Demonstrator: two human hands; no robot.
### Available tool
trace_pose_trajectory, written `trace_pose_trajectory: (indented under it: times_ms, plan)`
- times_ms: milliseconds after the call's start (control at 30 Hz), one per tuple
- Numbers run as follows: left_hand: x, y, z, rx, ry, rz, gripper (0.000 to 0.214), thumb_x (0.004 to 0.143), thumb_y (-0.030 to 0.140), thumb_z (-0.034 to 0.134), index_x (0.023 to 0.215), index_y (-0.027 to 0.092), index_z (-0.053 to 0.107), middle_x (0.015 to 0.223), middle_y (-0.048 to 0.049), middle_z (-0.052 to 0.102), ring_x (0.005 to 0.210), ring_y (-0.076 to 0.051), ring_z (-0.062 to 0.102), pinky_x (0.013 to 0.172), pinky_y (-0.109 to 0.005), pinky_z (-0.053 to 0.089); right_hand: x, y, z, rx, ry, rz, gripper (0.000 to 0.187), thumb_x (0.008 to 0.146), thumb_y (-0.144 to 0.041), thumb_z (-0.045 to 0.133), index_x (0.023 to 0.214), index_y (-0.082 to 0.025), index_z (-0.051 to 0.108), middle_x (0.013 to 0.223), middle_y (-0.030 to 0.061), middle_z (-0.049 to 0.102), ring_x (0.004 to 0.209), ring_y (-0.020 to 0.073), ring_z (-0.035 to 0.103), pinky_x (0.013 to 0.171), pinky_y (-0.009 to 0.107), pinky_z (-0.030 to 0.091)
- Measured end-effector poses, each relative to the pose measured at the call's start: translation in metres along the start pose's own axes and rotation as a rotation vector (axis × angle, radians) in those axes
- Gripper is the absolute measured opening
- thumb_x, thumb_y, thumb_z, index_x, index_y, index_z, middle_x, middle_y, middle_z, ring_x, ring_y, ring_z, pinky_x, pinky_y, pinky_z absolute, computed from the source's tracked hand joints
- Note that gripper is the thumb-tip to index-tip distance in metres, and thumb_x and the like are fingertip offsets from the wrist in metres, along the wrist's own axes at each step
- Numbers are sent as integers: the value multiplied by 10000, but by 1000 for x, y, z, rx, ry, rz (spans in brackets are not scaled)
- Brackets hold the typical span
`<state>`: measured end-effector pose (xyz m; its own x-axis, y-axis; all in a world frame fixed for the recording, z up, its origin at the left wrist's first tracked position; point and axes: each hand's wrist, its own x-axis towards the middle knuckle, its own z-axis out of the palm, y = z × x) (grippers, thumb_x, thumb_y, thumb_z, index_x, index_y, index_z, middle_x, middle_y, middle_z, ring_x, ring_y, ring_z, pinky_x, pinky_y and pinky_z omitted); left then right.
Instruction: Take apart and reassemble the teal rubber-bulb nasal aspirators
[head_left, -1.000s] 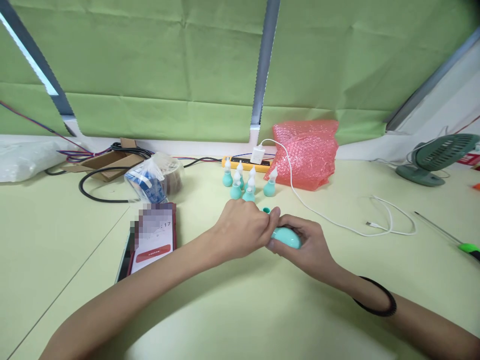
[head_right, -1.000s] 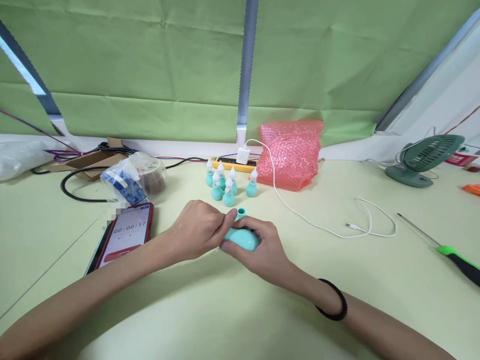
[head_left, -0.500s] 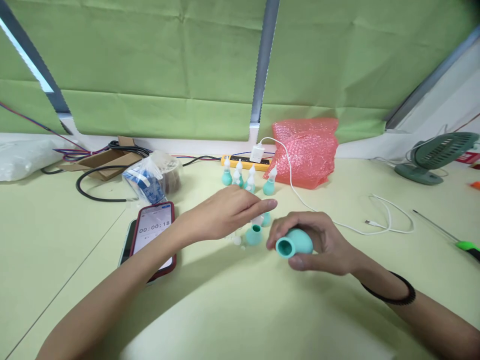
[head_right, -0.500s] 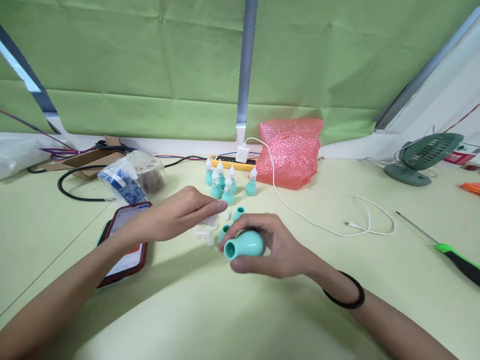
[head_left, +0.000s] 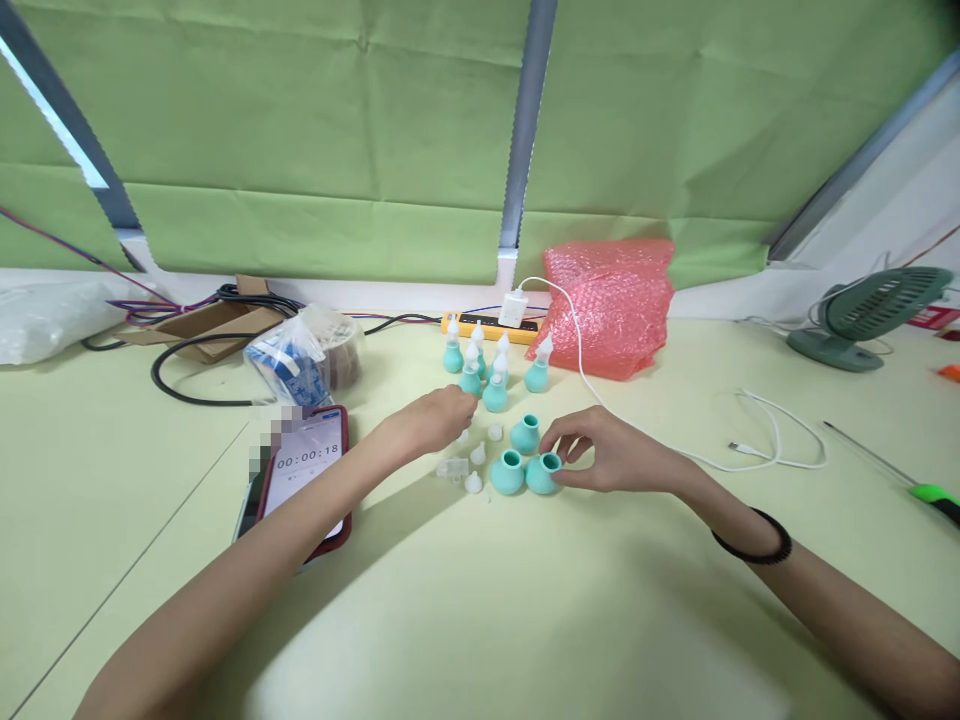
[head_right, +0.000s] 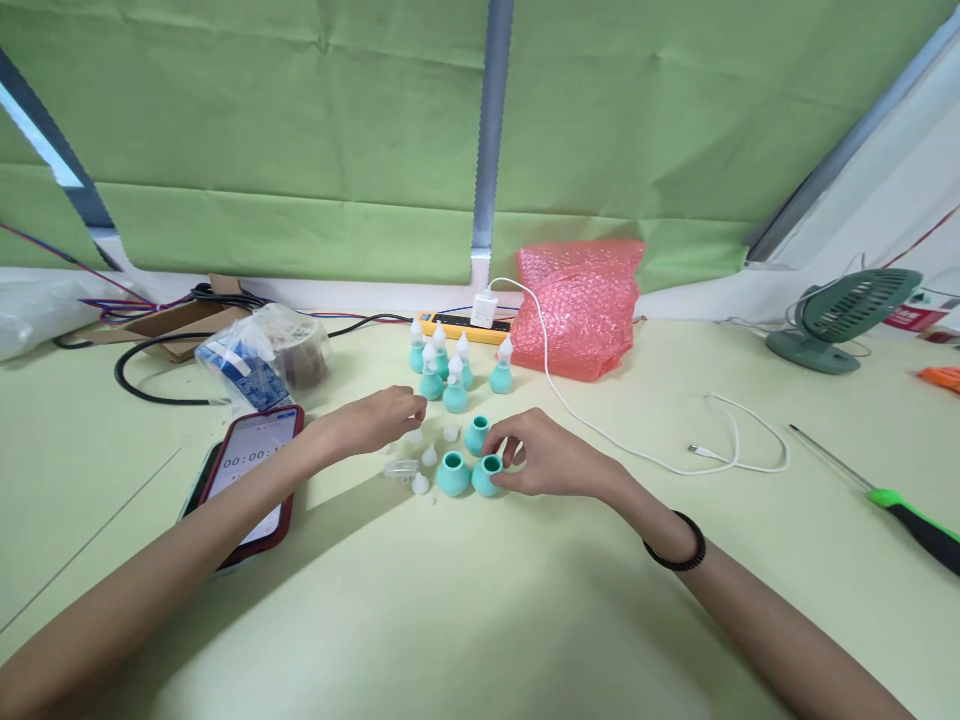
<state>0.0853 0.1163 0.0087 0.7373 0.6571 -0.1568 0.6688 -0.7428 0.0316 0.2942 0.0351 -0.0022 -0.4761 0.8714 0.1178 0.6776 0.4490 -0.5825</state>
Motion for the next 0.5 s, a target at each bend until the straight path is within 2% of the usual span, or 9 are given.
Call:
trace_pose_trajectory:
  times_ms: [167,300,400,500]
  plan:
    - [-3,-3,-7,4,-42,-20,259,847,273,445,1063,136,480,1051,-75,519,892,-181,535,752,-379,455,0,0,2,-4,11,11,184,649,-221,610,832,-194,609,729,-1,630,592,129,593,557,256,512]
    - [-15,-11,-20,54,-185,-116,312,769,377,516,987,154,533,963,-87,568,808,-204,564,665,-330,455,2,7,-4,-33,93,34,302,654,-335,633,916,-192,589,801,20,624,584,126,593,556,261,519]
    - [-19,-16,-25,98,-279,-192,370,616,395,630,898,163,569,918,-110,595,742,-234,581,562,-271,430,9,23,-5,-100,266,87,412,745,-390,534,1120,-227,477,1024,72,558,773,173,587,634,323,515]
    - [-17,-19,-24,118,-322,-222,409,555,338,667,904,154,561,954,-123,590,744,-239,584,524,-247,413,19,44,0,-184,353,123,483,779,-407,484,1232,-296,358,1189,89,436,1027,250,477,763,434,455]
